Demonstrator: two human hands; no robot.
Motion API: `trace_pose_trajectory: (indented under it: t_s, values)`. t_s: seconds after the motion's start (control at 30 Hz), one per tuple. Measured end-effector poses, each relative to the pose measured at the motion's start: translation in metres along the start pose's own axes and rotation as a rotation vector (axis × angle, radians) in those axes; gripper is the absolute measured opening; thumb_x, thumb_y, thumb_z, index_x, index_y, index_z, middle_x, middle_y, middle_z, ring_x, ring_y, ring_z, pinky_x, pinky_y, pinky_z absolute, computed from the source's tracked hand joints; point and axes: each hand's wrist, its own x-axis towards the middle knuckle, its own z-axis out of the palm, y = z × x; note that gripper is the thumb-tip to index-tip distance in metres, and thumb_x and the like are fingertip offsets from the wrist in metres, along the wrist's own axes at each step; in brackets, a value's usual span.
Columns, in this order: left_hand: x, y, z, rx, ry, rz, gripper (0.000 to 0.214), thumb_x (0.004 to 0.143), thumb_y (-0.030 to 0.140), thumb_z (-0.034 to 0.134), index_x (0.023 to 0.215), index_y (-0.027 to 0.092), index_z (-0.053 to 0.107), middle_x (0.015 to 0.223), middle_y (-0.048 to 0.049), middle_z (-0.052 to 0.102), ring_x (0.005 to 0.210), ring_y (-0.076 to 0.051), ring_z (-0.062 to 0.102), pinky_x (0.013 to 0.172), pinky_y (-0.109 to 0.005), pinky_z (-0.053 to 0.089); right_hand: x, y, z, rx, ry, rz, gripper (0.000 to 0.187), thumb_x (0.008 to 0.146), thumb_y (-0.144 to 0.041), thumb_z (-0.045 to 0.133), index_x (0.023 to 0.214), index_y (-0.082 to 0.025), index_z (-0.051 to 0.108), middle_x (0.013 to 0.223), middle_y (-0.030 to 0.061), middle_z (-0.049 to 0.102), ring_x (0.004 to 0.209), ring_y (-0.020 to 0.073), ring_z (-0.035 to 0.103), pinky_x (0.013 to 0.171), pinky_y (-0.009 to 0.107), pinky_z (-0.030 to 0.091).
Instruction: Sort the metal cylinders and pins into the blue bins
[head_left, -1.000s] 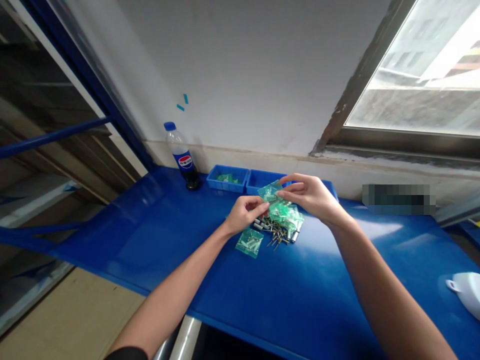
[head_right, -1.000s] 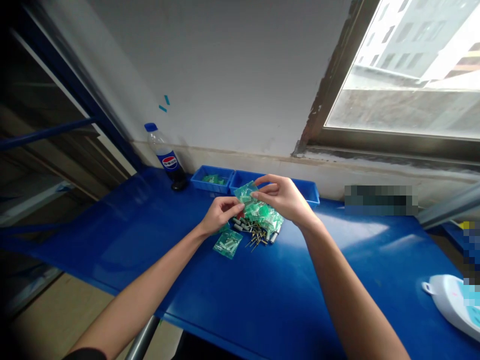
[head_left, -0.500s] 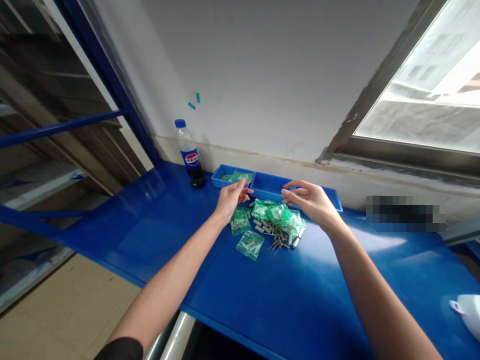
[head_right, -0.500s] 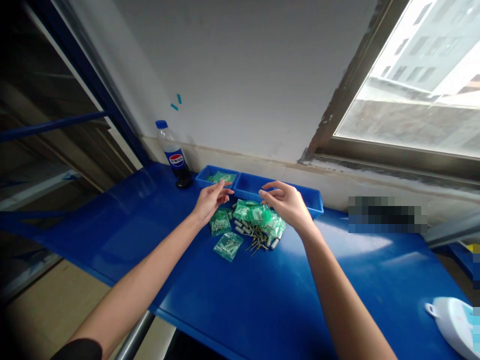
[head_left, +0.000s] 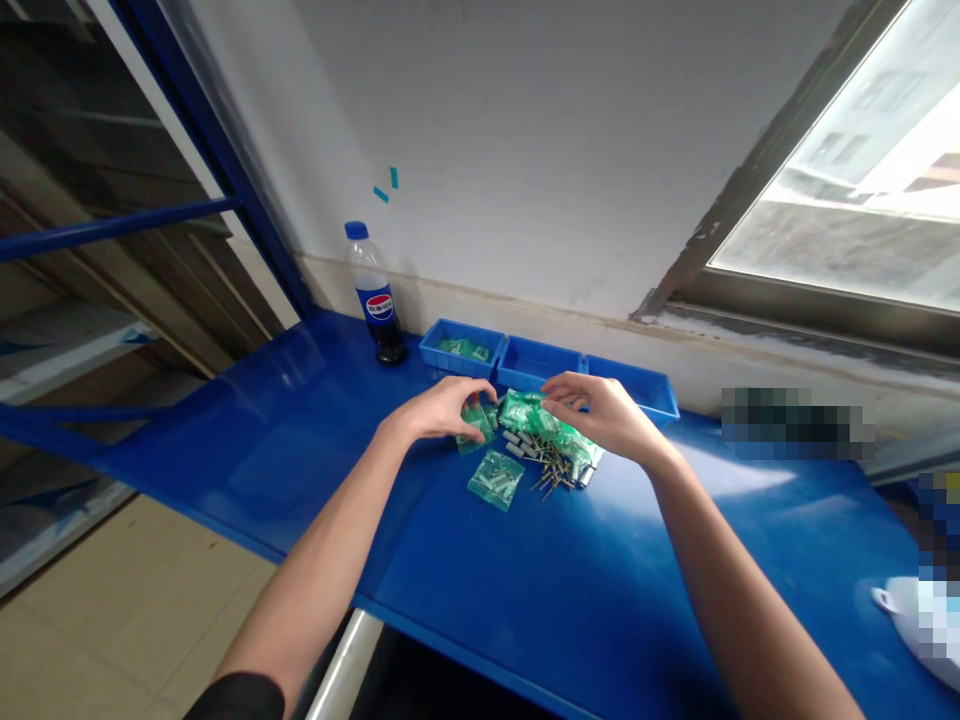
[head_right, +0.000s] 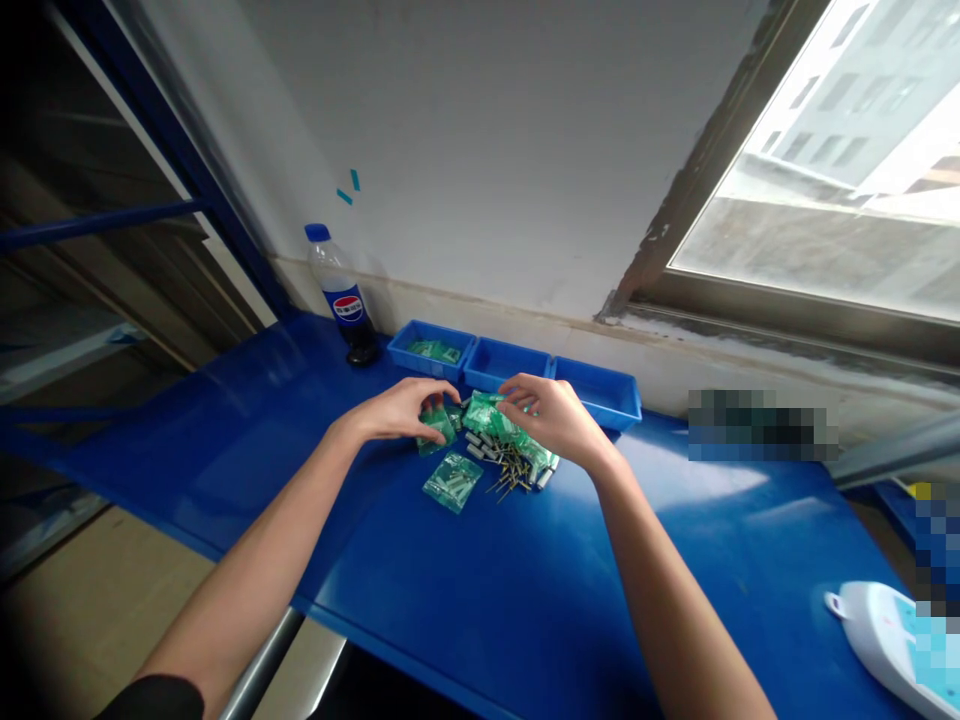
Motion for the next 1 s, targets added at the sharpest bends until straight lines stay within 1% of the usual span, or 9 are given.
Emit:
trace_pose_trajectory:
  t_s: [0.07, 0.2, 0.37, 0.5, 0.63, 0.7, 0.77, 0.9, 1.0]
  values:
    - [0.001, -0.002, -0.002, -0.114, 0.049, -0.014, 0.055, 0.066, 0.035, 0.092, 0.116, 0.02, 0.075, 0.089, -0.0024, 0.069, 0.08, -0.018, 0.064, 0.07, -0.026, 0.048, 0.001, 0.0, 0.003, 0.006, 0.002, -0.013, 0.021, 0.091, -0.034, 0.068, 0.105, -0.02, 0.076, 0.097, 0.0076, 0.082, 0.087, 0.0226, 0.077, 0.08, 0.036, 0.059]
    - [0.004, 0.002, -0.003, -0.382, 0.241, -0.003, 0.041, 0.074, 0.042, 0.089, 0.103, 0.016, 0.077, 0.07, 0.0014, 0.06, 0.063, -0.012, 0.055, 0.059, -0.023, 0.042, 0.003, -0.006, 0.012, 0.061, 0.037, -0.009, 0.025, 0.091, -0.038, 0.07, 0.106, -0.019, 0.076, 0.097, 0.0084, 0.082, 0.089, 0.0237, 0.078, 0.081, 0.036, 0.061]
    - [0.012, 0.021, 0.011, -0.653, 0.407, 0.008, 0.04, 0.077, 0.047, 0.087, 0.1, 0.015, 0.078, 0.056, 0.0053, 0.051, 0.05, -0.007, 0.042, 0.049, -0.022, 0.031, 0.007, -0.015, 0.03, 0.426, -0.024, 0.176, 0.05, 0.084, -0.051, 0.079, 0.118, -0.016, 0.072, 0.092, 0.0108, 0.083, 0.083, 0.0253, 0.079, 0.075, 0.037, 0.063]
    - [0.014, 0.03, 0.018, -0.772, 0.386, -0.02, 0.045, 0.076, 0.046, 0.088, 0.107, 0.015, 0.077, 0.065, 0.0009, 0.067, 0.055, -0.009, 0.057, 0.052, -0.021, 0.042, 0.01, -0.009, 0.037, 0.567, 0.021, 0.236, 0.048, 0.075, -0.048, 0.088, 0.107, -0.015, 0.072, 0.08, 0.0074, 0.08, 0.068, 0.0205, 0.075, 0.067, 0.033, 0.06]
    - [0.006, 0.023, 0.009, -0.773, 0.15, -0.084, 0.042, 0.077, 0.052, 0.086, 0.082, 0.012, 0.075, 0.071, -0.0075, 0.075, 0.06, -0.015, 0.07, 0.054, -0.023, 0.052, 0.011, -0.005, 0.039, 0.581, 0.073, 0.235, 0.05, 0.075, -0.046, 0.088, 0.111, -0.016, 0.072, 0.083, 0.0069, 0.08, 0.068, 0.0191, 0.074, 0.068, 0.032, 0.059]
    - [0.005, 0.017, 0.005, -0.761, 0.111, -0.092, 0.042, 0.079, 0.053, 0.085, 0.076, 0.013, 0.073, 0.07, -0.0086, 0.076, 0.058, -0.014, 0.071, 0.052, -0.022, 0.051, 0.011, -0.008, 0.038, 0.597, 0.076, 0.253, 0.056, 0.077, -0.048, 0.087, 0.119, -0.015, 0.07, 0.085, 0.0083, 0.081, 0.072, 0.0209, 0.076, 0.072, 0.035, 0.061]
    - [0.009, 0.008, 0.004, -0.812, 0.222, -0.117, 0.041, 0.077, 0.052, 0.087, 0.076, 0.013, 0.073, 0.07, -0.0079, 0.076, 0.058, -0.013, 0.07, 0.051, -0.02, 0.05, 0.011, -0.011, 0.036, 0.601, 0.098, 0.257, 0.059, 0.079, -0.05, 0.084, 0.124, -0.015, 0.068, 0.086, 0.0098, 0.081, 0.076, 0.0226, 0.077, 0.076, 0.037, 0.062]
    - [0.026, -0.006, 0.006, -1.031, 0.589, -0.287, 0.044, 0.08, 0.055, 0.084, 0.085, 0.013, 0.074, 0.083, -0.01, 0.08, 0.069, -0.012, 0.074, 0.057, -0.017, 0.053, 0.009, -0.013, 0.029, 0.553, 0.118, 0.217, 0.052, 0.083, -0.052, 0.078, 0.119, -0.015, 0.07, 0.088, 0.0116, 0.081, 0.08, 0.024, 0.078, 0.078, 0.039, 0.062]
    - [0.031, -0.012, 0.007, -1.035, 0.648, -0.391, 0.053, 0.089, 0.063, 0.072, 0.098, 0.011, 0.075, 0.087, -0.014, 0.081, 0.073, -0.016, 0.077, 0.059, -0.02, 0.056, 0.003, -0.014, 0.028, 0.433, 0.064, 0.177, 0.043, 0.086, -0.049, 0.075, 0.115, -0.017, 0.072, 0.091, 0.0108, 0.081, 0.082, 0.0249, 0.078, 0.077, 0.038, 0.061]
